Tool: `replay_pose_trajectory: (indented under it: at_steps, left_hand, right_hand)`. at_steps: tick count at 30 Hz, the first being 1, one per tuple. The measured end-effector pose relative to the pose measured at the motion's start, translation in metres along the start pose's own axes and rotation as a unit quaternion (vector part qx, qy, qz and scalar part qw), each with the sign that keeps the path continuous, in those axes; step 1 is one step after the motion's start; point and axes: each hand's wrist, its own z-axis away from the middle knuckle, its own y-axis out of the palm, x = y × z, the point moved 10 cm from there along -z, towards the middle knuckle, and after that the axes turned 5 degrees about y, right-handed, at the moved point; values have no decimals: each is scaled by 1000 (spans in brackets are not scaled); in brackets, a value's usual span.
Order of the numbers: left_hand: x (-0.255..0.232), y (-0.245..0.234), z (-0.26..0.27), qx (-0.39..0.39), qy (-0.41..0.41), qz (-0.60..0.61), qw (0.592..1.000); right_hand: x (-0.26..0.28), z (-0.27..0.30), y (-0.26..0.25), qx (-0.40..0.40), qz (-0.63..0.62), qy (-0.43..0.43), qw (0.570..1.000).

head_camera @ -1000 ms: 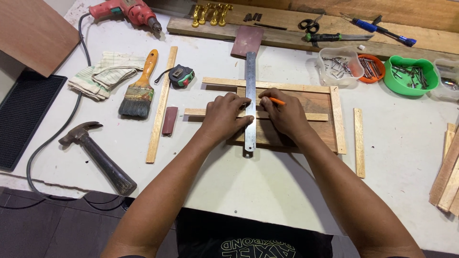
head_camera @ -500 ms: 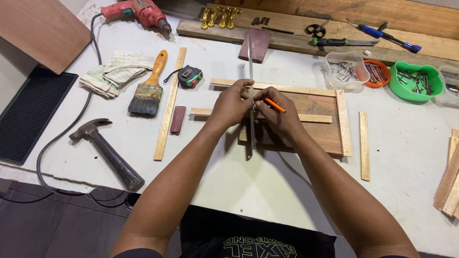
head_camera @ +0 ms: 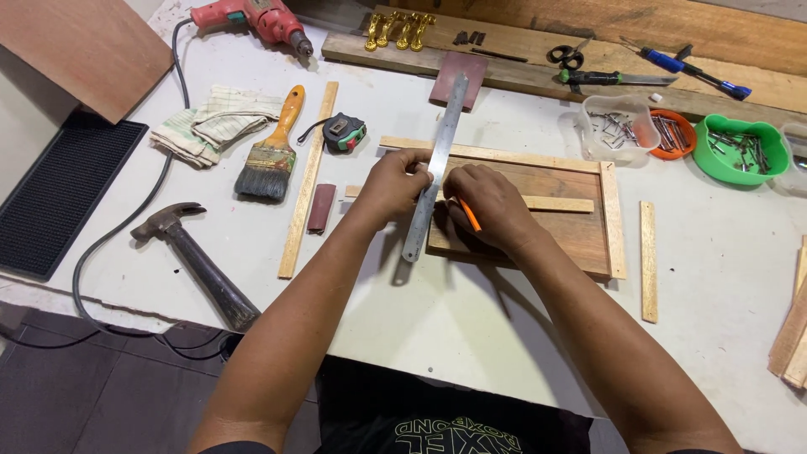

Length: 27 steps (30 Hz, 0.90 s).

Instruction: The person assembles a small wooden frame on a workbench. They measure a wood strip with a tape measure, mark it with a pencil using a steel ruler as a guide, position thin wooden slats around a wooden panel, and pick nails from containers while fitting the frame pieces together by hand.

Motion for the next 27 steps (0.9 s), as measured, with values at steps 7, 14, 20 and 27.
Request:
replay_pose_trajectory:
  at_steps: [7, 14, 20, 27]
  left_hand:
    - [-23, 35, -15, 36, 10, 51, 998]
    - [-44, 47, -9, 46, -41, 77, 995]
    - [-18, 48, -8, 33, -54, -22, 998]
    - [0, 41, -13, 23, -48, -12, 998]
  right_hand:
    - [-17, 17, -31, -3, -7, 39, 999]
    - [-18, 23, -47, -15, -30, 16, 999]
    - [-46, 37, -33, -3, 33, 25, 999]
    - [-53, 39, -44, -52, -5, 30, 998]
